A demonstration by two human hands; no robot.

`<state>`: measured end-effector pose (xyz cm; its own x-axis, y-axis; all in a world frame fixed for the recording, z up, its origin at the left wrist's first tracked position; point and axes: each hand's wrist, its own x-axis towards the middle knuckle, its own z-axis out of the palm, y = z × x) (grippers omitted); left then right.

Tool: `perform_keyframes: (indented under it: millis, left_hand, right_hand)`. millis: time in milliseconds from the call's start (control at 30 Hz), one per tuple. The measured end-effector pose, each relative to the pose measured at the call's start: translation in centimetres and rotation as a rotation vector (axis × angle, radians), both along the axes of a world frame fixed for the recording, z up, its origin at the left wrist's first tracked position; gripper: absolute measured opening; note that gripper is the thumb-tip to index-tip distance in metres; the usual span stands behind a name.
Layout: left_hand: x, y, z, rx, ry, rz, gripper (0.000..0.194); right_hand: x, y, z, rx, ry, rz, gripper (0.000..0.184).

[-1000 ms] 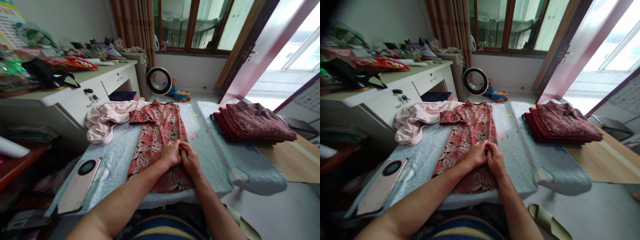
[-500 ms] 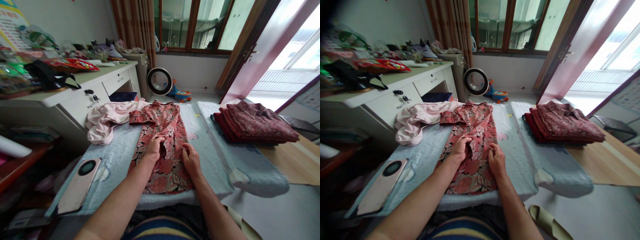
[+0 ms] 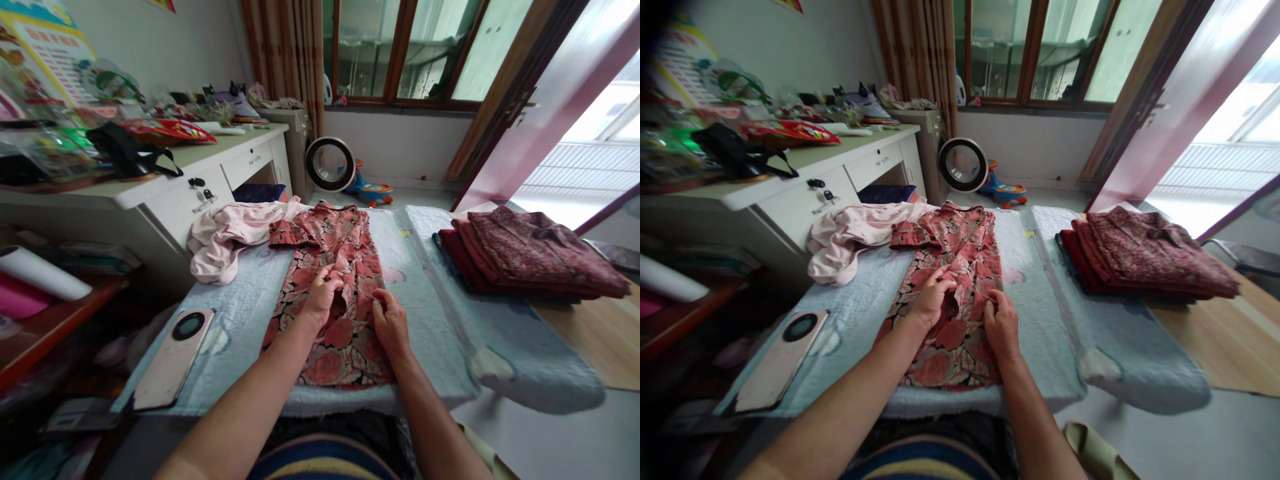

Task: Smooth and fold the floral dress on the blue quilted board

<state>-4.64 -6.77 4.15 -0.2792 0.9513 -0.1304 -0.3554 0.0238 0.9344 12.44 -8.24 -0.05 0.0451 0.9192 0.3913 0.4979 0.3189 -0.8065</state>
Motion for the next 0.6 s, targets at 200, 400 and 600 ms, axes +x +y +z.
perform_keyframes:
  millis: [200,400,600]
  left_hand:
    - [3.4,-0.9,-0.6,0.137,0.628,-0.325,0.074]
    - [3.9,-4.2,-1.0,0.349,1.297,-0.586,0.064]
    - [1.8,-6.3,-0.8,0.363,1.576,-0.563,0.045]
  right_hand:
    - [0.4,0.0,0.1,-0.041,0.094,-0.054,0.037]
    - [0.6,0.1,0.2,-0.029,0.093,-0.123,0.035]
    - [0.7,0.1,0.3,-0.007,0.001,-0.227,0.036]
